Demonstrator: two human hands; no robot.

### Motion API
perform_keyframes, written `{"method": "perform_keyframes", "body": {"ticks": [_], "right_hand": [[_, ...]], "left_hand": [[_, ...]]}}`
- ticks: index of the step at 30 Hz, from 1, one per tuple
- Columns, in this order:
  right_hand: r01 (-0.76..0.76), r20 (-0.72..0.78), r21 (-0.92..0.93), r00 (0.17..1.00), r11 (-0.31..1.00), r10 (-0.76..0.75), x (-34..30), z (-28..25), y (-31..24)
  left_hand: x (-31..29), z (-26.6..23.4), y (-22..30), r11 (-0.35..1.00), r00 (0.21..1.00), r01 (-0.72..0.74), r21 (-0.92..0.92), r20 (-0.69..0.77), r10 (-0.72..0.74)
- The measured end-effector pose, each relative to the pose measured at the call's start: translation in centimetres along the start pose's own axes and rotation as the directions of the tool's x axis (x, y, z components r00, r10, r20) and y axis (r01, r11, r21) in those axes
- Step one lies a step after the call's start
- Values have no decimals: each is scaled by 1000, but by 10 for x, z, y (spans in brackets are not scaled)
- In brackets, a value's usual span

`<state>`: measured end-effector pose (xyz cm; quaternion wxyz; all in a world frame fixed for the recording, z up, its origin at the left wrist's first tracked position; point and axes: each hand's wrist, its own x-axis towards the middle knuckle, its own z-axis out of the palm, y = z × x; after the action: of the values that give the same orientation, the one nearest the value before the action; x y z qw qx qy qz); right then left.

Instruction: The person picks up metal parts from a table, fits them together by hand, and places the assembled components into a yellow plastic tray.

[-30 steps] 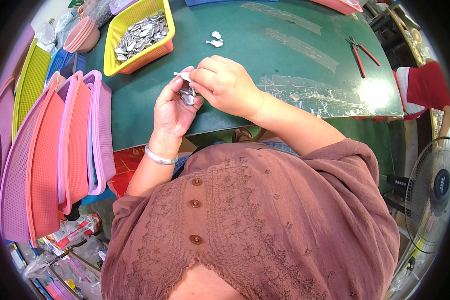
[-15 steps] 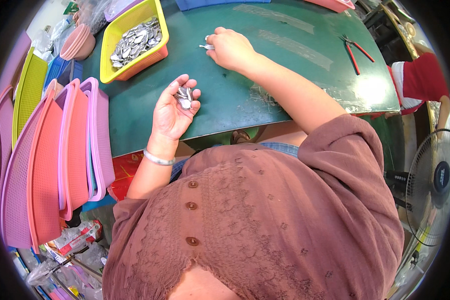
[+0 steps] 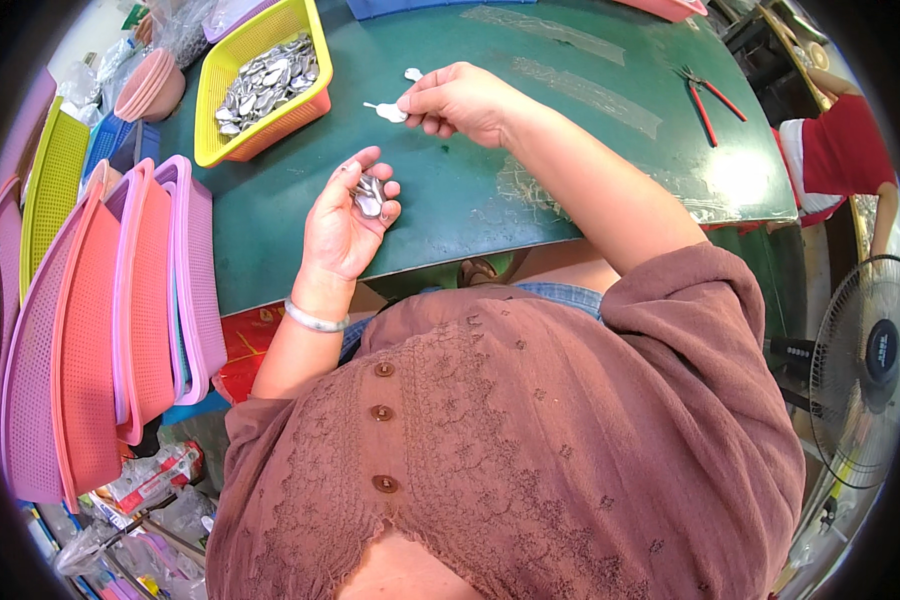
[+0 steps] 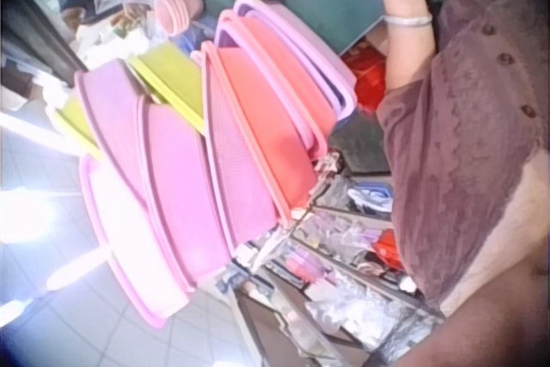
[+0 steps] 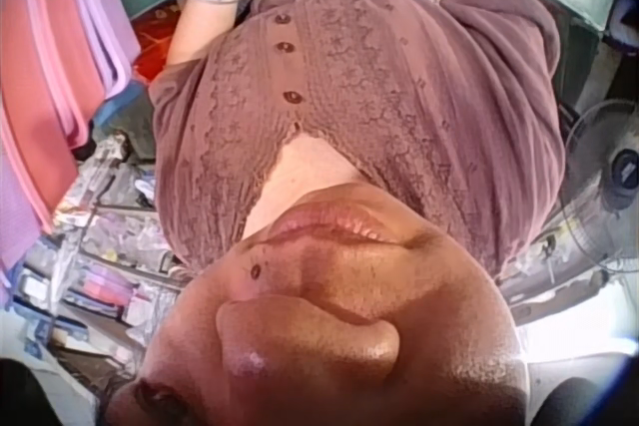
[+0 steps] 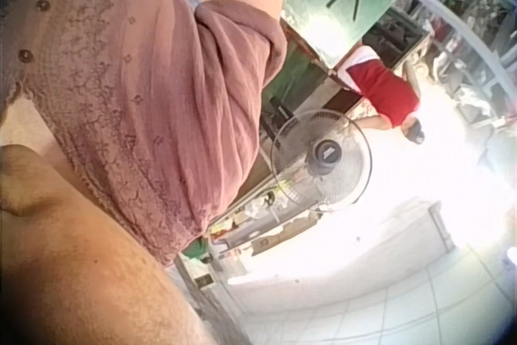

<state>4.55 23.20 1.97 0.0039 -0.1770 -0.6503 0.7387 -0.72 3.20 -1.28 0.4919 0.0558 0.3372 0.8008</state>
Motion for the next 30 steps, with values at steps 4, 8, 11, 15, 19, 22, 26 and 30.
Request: {"method": "perform_keyframes", "body": {"ticks": [4, 8, 11, 15, 19, 22, 26, 30], "right_hand": [[-15, 61, 66, 998, 998, 11, -10, 6, 1], [69, 107, -173, 993, 982, -51, -22, 18, 1], [209, 104, -561, 978, 801, -183, -25, 22, -5], [168, -36, -888, 902, 428, -429, 22, -6, 3], [52, -89, -970, 831, 237, -548, 47, -16, 17], [95, -48, -973, 806, 208, -590, 48, -16, 19], [309, 22, -896, 749, 320, -662, 23, -6, 11], [476, 72, -797, 687, 372, -723, -15, 13, 6]], "left_hand": [[2, 3, -1, 1000, 1000, -6, 26, -11, 6], [0, 8, -2, 1000, 1000, -19, 11, -4, 19], [1, 4, -4, 1000, 1000, -4, -1, -22, 4], [2, 0, -5, 999, 1000, 6, -34, -20, -7], [2, 0, -4, 1000, 1000, 24, -20, -19, -24], [2, -1, -3, 999, 1000, 29, -19, -12, -29], [1, -1, -3, 999, 1000, 19, -32, -6, -19], [1, 2, -4, 999, 1000, 9, -41, -20, -10]]}}
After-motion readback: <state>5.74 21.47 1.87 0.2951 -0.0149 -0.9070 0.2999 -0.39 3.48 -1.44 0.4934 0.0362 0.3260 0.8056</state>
